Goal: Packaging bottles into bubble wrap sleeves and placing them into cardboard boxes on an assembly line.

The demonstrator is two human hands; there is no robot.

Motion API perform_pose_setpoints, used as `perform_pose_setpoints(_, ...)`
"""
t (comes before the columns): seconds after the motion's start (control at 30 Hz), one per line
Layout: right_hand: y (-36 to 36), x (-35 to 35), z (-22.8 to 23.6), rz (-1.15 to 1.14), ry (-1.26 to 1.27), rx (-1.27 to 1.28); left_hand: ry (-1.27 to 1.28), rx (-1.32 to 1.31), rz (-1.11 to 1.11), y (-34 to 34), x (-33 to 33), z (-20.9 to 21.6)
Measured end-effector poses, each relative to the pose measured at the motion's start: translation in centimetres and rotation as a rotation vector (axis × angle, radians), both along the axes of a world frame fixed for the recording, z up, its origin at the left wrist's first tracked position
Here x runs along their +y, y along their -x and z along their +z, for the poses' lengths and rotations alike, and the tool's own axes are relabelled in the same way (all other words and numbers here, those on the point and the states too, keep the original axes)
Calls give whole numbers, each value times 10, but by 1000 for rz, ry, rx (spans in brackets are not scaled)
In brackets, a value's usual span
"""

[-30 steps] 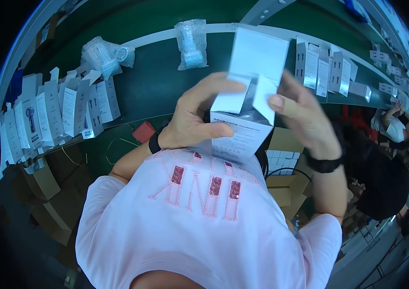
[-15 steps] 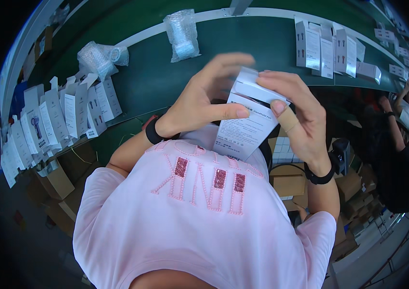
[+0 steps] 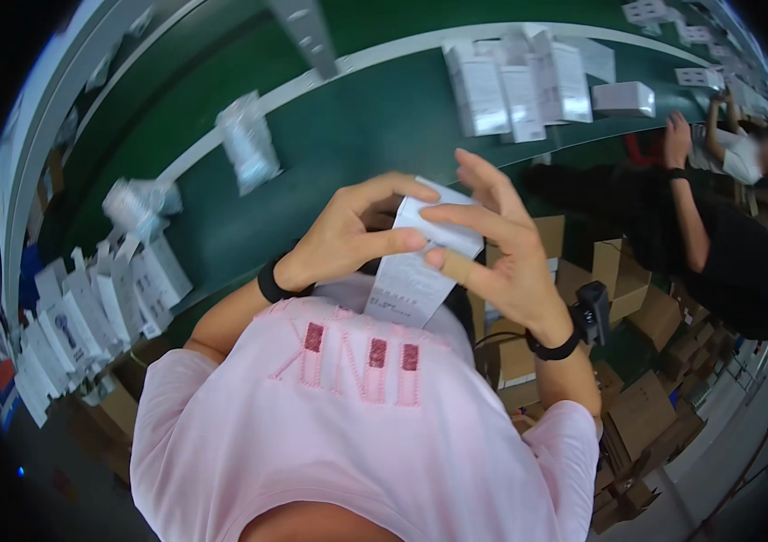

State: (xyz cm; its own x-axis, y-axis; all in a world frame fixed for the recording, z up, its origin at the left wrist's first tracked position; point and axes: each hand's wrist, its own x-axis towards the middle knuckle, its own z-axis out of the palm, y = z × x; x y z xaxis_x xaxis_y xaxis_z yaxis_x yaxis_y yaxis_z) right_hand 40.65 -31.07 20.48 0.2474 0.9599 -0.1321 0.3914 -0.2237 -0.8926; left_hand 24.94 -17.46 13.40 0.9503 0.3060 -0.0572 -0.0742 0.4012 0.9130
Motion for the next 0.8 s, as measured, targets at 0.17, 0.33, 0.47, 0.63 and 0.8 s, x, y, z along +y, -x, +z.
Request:
perform_pose_setpoints(0.17, -75, -19, 0, -239, 157, 288, -56, 91, -16, -88, 5, -23)
perform_pose_setpoints(0.33, -206, -14, 3, -613, -255, -753, -285, 684, 342, -200, 59, -124)
perform_pose_setpoints(0.47, -328, 40, -54, -620, -318, -1246, -328, 942, 221, -258, 42, -205)
perform_pose_setpoints(0.63, -450, 71, -150, -592, -189, -1203, -612, 800, 373, -263, 7, -219)
perform_pose_setpoints(0.8, -504, 75, -224, -758, 136, -982, -310, 675, 362, -215, 11, -192)
